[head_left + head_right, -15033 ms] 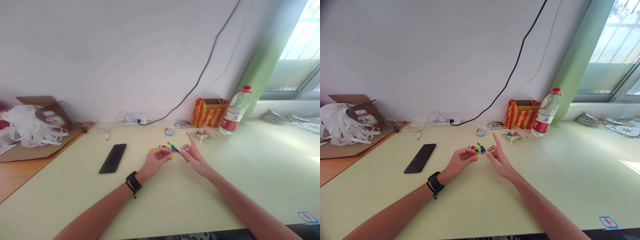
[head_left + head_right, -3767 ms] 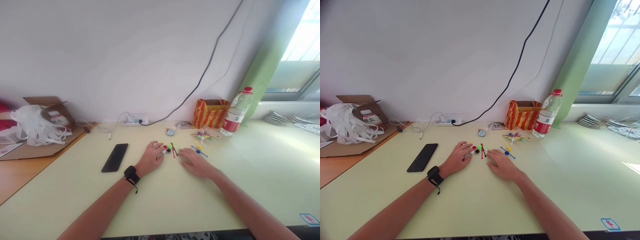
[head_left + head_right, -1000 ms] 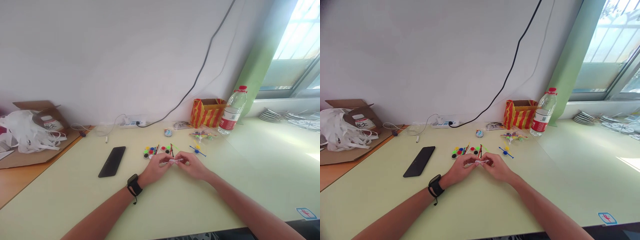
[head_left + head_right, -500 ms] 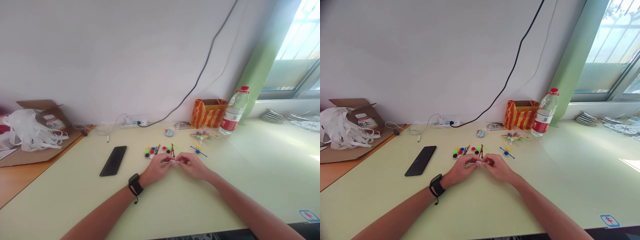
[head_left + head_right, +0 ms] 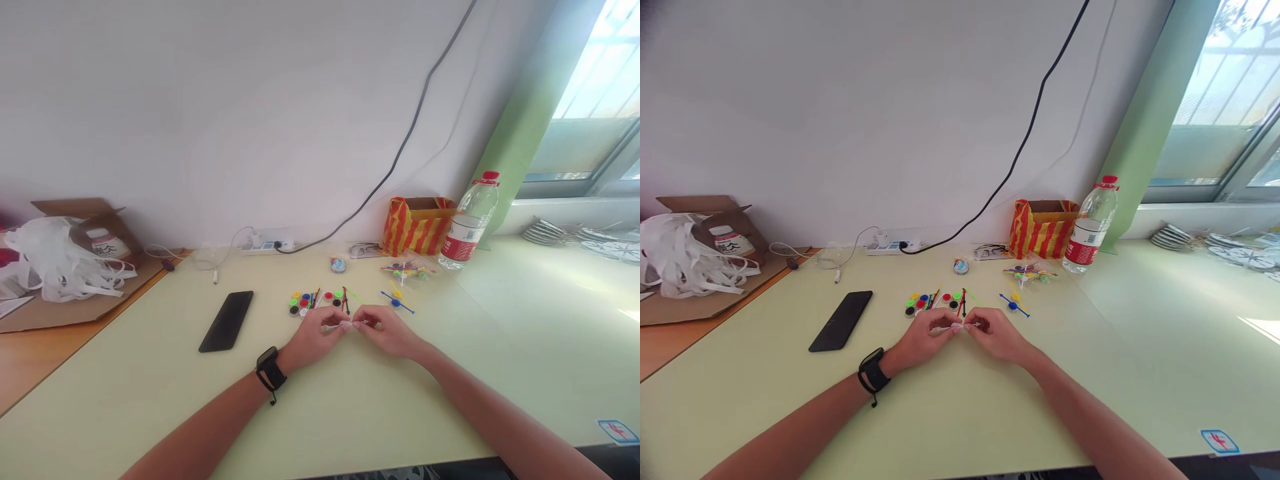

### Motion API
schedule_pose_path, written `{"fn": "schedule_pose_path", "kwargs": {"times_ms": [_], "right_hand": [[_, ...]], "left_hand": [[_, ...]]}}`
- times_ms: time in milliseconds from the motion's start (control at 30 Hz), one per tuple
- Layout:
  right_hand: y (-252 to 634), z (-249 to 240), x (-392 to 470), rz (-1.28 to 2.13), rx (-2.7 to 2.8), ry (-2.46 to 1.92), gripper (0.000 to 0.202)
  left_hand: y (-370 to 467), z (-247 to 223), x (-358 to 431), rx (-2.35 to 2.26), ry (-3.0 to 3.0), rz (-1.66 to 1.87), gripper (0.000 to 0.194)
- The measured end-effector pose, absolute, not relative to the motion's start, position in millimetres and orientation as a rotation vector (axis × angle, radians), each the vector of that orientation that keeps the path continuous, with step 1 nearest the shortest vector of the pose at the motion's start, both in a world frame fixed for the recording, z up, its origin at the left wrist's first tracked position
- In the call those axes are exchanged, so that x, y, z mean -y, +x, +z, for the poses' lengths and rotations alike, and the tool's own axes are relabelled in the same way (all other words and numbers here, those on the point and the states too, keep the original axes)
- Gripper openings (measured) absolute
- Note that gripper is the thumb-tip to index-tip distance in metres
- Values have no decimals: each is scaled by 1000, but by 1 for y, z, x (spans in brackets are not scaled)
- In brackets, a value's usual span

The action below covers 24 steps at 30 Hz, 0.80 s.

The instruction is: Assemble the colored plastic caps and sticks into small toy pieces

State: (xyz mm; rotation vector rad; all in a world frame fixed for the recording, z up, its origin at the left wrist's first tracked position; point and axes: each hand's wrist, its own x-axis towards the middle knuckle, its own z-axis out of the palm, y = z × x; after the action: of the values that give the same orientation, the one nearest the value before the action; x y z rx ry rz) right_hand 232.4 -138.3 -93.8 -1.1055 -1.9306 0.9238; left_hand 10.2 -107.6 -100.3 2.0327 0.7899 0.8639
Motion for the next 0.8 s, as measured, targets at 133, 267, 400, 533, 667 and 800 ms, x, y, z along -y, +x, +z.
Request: {"fn": "schedule_pose_path", "kwargs": {"times_ms": [133, 267, 400, 533, 667, 800], "right_hand": [[234, -93, 138, 941, 1931, -1091, 18], [233, -92, 139, 954, 1930, -1077, 18], [231, -93, 140, 954, 1928, -1084, 19], [232, -96, 139, 961, 1924, -1096, 19], [232, -98, 138, 975, 1930, -1093, 18], [232, -99, 138, 972, 1931, -1095, 20]], "left_hand": [[11, -100, 109, -782, 2006, 913, 19], [12, -99, 110, -743, 1967, 921, 22], [13, -98, 110, -730, 1975, 883, 23], [13, -99, 109, -735, 1980, 875, 23], [12, -100, 108, -740, 1989, 860, 23], [12, -99, 109, -746, 1998, 850, 23]]}}
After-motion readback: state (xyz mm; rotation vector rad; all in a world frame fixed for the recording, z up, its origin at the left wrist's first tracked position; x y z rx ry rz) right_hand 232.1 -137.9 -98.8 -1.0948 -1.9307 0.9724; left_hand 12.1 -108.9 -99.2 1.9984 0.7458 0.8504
